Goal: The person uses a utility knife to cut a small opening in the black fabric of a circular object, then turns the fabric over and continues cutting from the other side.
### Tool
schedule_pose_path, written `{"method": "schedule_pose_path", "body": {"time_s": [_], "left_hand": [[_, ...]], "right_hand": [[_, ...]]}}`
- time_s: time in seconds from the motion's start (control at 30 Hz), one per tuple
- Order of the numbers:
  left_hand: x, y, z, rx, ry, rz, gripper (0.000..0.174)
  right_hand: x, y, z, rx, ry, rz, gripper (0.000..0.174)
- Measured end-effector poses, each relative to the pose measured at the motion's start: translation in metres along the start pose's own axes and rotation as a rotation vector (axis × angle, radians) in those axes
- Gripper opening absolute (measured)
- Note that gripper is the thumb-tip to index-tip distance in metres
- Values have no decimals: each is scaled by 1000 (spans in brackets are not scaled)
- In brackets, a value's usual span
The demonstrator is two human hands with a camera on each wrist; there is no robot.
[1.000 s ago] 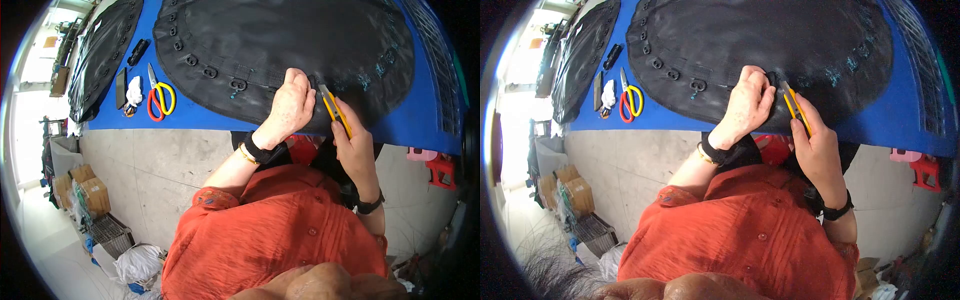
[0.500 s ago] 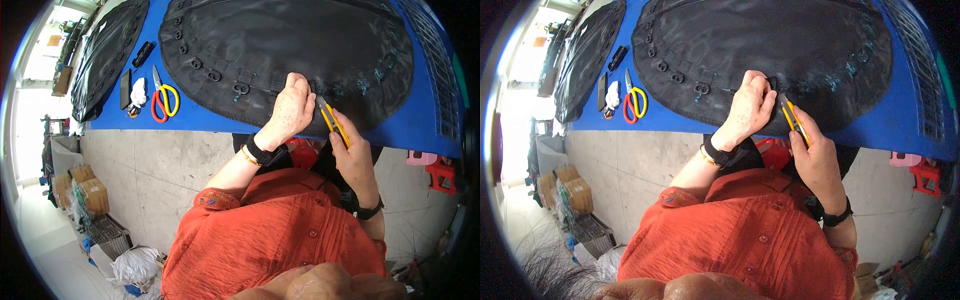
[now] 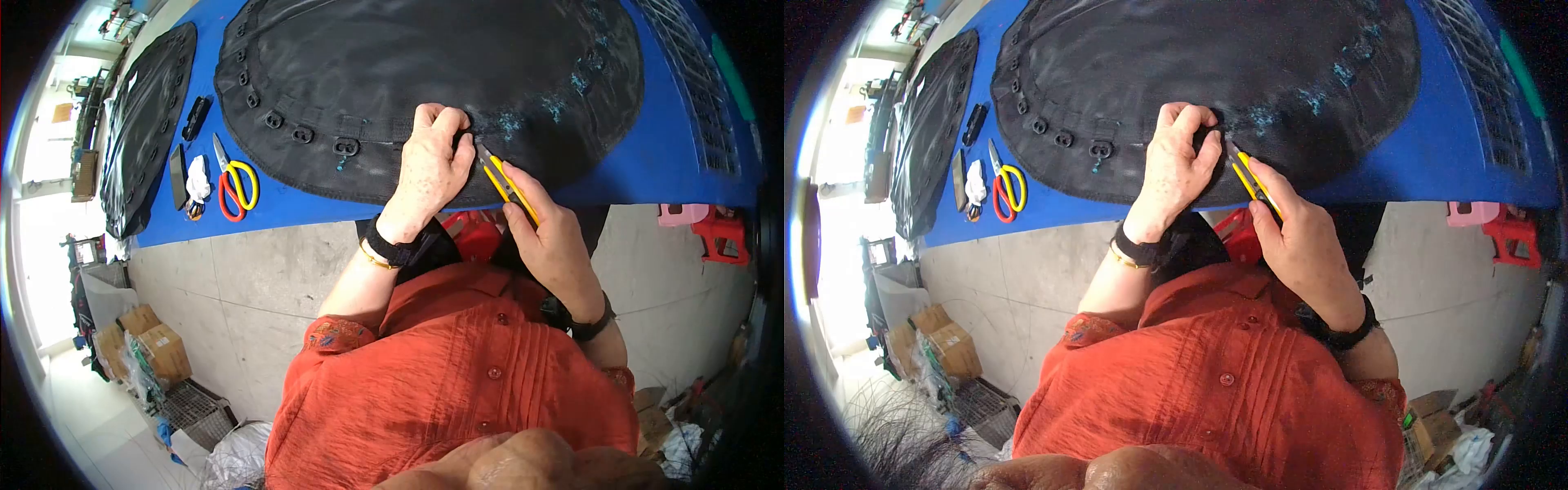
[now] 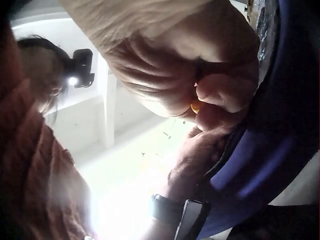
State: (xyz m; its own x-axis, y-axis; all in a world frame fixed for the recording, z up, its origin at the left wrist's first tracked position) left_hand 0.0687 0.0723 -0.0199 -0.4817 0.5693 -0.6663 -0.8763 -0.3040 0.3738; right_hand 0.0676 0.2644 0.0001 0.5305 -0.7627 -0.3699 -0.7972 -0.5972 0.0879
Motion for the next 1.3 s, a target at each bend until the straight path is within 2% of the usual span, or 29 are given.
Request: {"method": "schedule_pose_path", "body": {"time_s": [0.63, 0.9, 1.3], "left_hand": [[4, 2, -12, 28, 61, -61, 15], [4, 1, -13, 19, 42, -53, 15], [5, 1, -12, -25, 38, -62, 15]], "right_hand": [[-7, 16, 10, 112, 108, 52, 44], [-3, 23, 14, 89, 114, 80, 43], [-7, 20, 12, 179, 146, 1, 43]]}}
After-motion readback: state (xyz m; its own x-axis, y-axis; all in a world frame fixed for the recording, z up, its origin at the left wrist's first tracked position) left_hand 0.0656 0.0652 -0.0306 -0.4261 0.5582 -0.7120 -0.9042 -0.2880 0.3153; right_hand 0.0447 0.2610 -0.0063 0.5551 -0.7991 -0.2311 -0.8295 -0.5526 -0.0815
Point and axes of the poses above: each hand's wrist, its own y-axis towards the middle knuckle, its own x-axis out of the palm, z = x × y, the point moved 6 cm from there along y, towards the middle knuckle, and after that the axes turned 10 degrees about y, right-handed, at the moved point
